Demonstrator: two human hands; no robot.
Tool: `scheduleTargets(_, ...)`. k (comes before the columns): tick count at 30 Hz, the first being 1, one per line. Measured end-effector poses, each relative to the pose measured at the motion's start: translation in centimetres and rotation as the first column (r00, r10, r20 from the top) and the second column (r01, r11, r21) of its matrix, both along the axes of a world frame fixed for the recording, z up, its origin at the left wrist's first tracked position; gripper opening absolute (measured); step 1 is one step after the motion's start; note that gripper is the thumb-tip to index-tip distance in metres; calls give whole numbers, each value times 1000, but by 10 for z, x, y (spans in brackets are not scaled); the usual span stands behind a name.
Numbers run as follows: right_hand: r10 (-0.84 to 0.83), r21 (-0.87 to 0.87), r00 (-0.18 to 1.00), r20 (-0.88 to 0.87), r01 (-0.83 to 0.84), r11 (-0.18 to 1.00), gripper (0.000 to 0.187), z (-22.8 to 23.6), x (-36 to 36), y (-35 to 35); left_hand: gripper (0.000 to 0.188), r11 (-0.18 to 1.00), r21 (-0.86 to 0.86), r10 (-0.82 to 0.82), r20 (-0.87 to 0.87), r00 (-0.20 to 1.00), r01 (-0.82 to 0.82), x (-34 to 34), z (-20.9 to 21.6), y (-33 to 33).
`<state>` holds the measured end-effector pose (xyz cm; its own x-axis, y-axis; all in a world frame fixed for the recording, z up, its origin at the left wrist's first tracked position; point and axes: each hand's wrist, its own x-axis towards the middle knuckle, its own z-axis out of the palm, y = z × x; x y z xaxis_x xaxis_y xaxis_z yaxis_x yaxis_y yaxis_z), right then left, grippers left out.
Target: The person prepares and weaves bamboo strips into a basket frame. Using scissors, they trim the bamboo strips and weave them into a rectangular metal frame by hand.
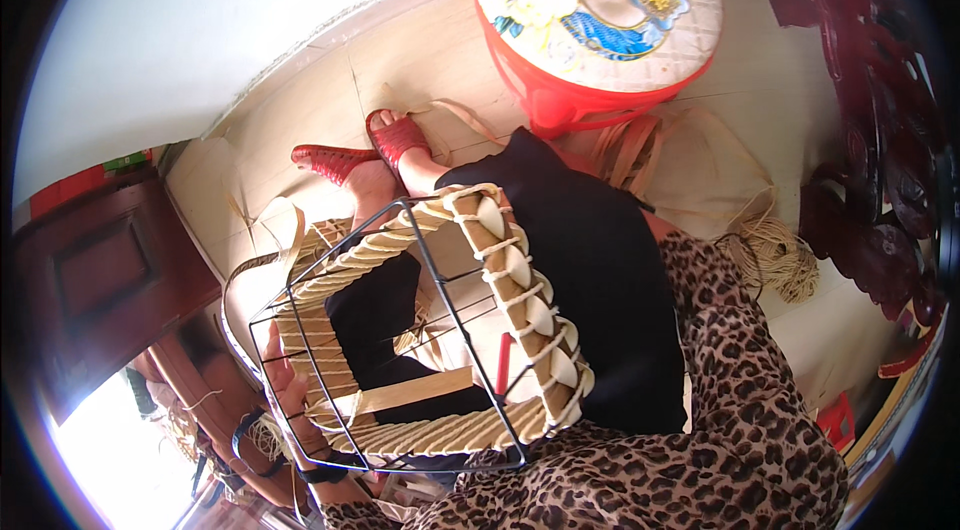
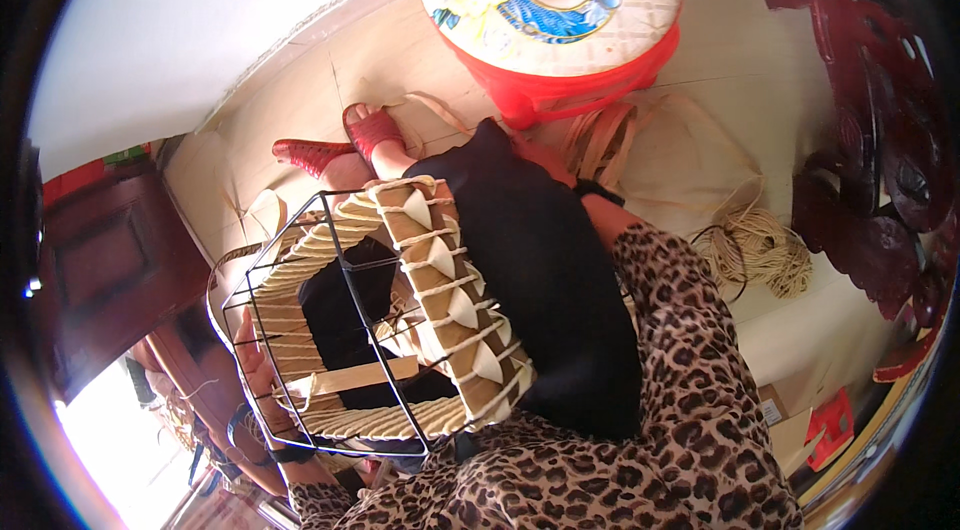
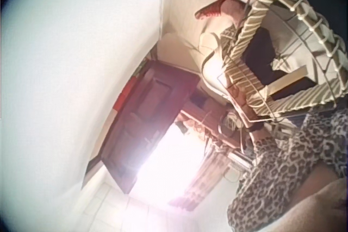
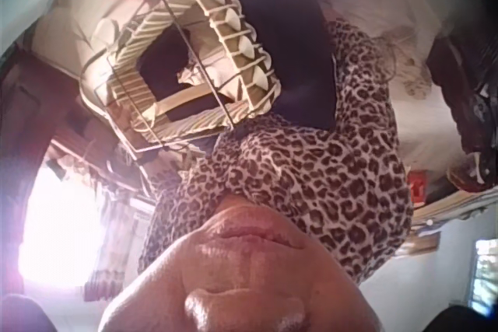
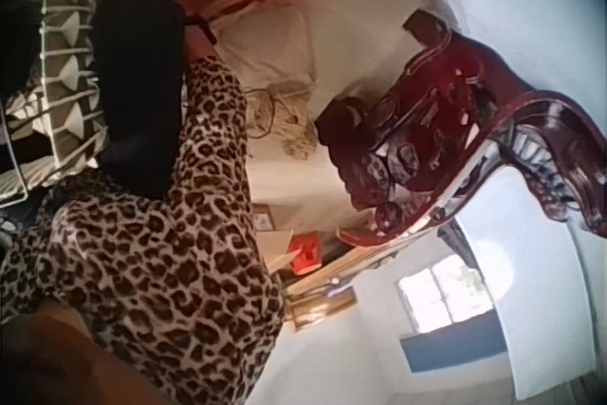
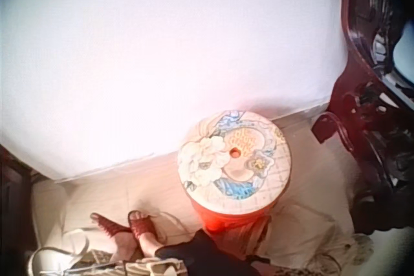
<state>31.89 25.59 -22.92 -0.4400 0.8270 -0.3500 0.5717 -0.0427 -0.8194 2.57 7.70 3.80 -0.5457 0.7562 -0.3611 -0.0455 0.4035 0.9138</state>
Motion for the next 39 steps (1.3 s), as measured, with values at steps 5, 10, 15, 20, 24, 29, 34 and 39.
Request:
scheduleTargets(5,-21,11,990,139,20,1000,19,-9,-14,11,71,997,-74,17,-51,999,-21,1,3,0)
scheduleTargets(10,-35,-7,995,97,36,999,19,-16,-14,4,70,1000,2,-2,17,1000,2,-9,-6,-8)
scheduleTargets(15,42,-56,990,-137,-50,997,19,13,25,4,69,1000,17,-8,3,1000,7,-7,-5,-7)
scheduleTargets(20,-100,85,936,-336,136,987,15,16,34,-6,68,994,86,-79,133,988,67,1,-11,15)
scheduleTargets(24,-356,-113,861,-363,338,934,12,63,51,15,72,989,84,-126,26,992,124,-9,-9,1)
scheduleTargets(29,-546,-389,392,-740,414,823,17,163,121,35,65,988,85,-131,12,991,130,3,-16,12)
scheduleTargets(34,-504,-428,194,-841,331,841,19,205,162,53,54,986,93,-139,13,990,137,-10,-19,7)
scheduleTargets(39,-465,-441,78,-882,215,871,20,222,184,55,44,985,67,-161,20,987,159,-36,-20,-5)
